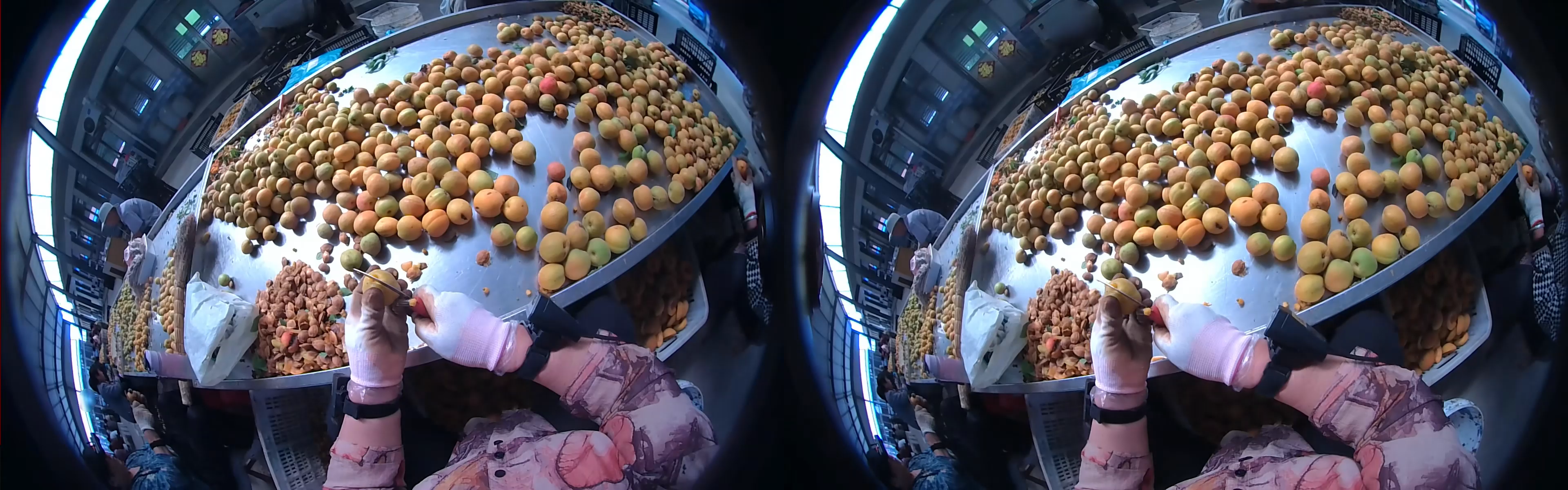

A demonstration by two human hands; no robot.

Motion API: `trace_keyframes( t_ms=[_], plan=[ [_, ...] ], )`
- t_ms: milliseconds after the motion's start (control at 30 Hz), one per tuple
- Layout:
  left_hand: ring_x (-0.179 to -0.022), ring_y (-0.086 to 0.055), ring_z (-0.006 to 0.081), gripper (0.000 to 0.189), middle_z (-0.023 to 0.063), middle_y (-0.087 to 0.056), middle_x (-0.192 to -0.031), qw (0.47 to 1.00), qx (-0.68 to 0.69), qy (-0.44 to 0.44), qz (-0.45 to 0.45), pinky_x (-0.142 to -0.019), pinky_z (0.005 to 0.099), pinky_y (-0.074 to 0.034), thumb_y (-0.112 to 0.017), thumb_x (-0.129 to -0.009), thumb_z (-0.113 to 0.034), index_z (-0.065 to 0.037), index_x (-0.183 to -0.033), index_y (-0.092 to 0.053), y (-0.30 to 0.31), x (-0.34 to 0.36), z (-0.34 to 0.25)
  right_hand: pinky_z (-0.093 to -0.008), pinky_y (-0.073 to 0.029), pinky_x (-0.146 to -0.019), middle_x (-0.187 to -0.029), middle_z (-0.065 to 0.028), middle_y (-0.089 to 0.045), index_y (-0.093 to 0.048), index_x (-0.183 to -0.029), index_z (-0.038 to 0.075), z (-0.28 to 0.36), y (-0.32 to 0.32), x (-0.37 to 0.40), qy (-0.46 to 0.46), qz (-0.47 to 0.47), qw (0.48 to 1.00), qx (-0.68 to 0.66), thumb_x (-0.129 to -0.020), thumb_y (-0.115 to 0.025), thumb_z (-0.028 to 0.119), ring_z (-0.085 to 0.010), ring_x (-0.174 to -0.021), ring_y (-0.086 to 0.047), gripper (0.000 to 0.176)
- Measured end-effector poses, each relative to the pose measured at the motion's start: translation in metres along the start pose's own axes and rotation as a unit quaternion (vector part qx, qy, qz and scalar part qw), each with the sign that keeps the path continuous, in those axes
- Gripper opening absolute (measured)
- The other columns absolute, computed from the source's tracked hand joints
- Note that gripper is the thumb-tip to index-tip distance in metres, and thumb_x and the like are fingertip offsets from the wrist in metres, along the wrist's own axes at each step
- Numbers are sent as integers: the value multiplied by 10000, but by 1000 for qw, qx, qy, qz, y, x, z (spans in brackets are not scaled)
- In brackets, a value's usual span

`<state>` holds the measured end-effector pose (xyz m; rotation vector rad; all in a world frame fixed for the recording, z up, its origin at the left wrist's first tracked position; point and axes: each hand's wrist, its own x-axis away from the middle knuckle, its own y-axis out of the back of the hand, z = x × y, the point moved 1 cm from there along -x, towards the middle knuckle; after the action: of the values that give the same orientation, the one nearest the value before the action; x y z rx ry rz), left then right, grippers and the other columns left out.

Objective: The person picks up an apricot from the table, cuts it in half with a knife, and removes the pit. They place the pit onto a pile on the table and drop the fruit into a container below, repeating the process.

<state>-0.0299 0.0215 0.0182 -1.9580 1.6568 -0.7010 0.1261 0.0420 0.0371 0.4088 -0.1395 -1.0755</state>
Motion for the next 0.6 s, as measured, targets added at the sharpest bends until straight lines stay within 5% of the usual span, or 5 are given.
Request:
trace_keyframes(
  t_ms=[367,467,600],
  plan=[
    [-1138,-601,210,581,161,-586,-1270,963,-266,-31,23,-1000,328,-498,-678,-925,-44,80,-1419,-400,-20,3,-26,-518,-508,-726,-831,-283,-638,-521,-1025,-16,-5,-1,-1,-24,30,997,59,-915,-596,137,-470,-860,-638,202],
    [-1186,-588,241,642,188,-561,-1315,964,-245,-86,52,-1013,355,-494,-678,-948,-127,84,-1457,-348,-27,3,-27,-520,-509,-730,-838,-277,-640,-525,-1034,-4,-3,4,1,-1,24,998,51,-914,-597,137,-470,-865,-636,198],
    [-1143,-594,236,770,169,-597,-1252,982,-179,-11,64,-996,382,-502,-666,-954,-450,68,-1447,-379,-25,6,-21,-518,-511,-718,-834,-265,-642,-527,-1038,16,-4,3,4,7,-11,997,78,-913,-600,137,-467,-849,-636,189]
  ],
)
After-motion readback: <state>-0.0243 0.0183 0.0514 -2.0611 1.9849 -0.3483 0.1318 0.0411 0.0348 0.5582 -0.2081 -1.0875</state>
